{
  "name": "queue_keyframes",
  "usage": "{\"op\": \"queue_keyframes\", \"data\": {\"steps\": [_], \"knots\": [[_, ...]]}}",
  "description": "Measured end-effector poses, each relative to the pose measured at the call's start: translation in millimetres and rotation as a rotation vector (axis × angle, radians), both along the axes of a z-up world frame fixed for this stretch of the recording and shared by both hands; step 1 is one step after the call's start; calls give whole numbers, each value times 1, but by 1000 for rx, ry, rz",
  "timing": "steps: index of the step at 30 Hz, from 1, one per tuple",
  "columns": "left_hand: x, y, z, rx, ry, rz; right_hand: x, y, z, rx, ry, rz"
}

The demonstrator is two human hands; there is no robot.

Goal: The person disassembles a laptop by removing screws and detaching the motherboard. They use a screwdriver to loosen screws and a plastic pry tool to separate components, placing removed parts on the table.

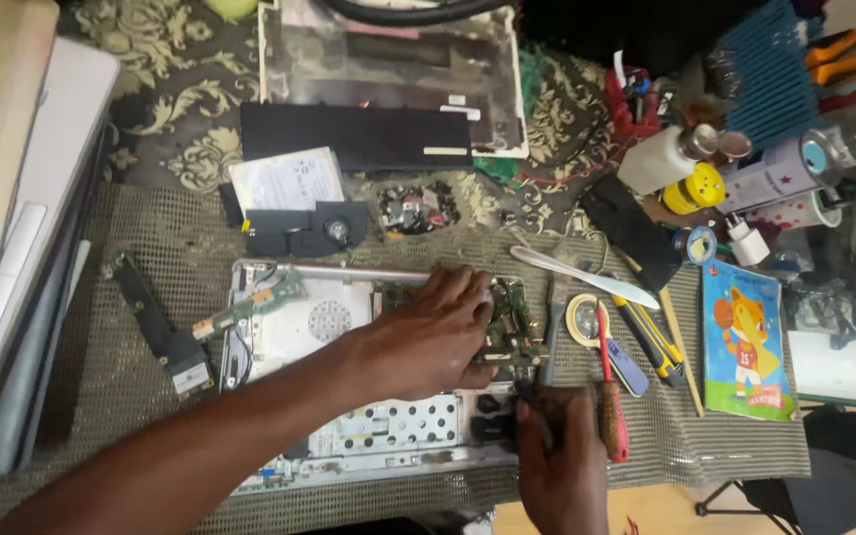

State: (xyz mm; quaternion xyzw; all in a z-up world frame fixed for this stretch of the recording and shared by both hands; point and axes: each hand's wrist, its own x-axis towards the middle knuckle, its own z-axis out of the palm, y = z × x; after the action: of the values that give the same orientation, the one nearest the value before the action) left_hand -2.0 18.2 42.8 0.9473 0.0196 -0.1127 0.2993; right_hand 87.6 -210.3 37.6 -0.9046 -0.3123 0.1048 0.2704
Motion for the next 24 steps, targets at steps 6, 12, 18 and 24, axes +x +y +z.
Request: {"op": "queue_keyframes", "data": {"steps": [6, 12, 18, 24], "knots": [[-3, -6, -9, 59, -80, 24, 14, -68, -3, -143, 114, -244], [-2, -22, -16, 239, -146, 36, 37, -66, 23, -39, -136, -233], [-11, -25, -15, 293, -245, 65, 55, -40, 6, -50, -179, -127], [-24, -18, -10, 288, -212, 43, 53, -33, -10, -3, -375, 68]]}}
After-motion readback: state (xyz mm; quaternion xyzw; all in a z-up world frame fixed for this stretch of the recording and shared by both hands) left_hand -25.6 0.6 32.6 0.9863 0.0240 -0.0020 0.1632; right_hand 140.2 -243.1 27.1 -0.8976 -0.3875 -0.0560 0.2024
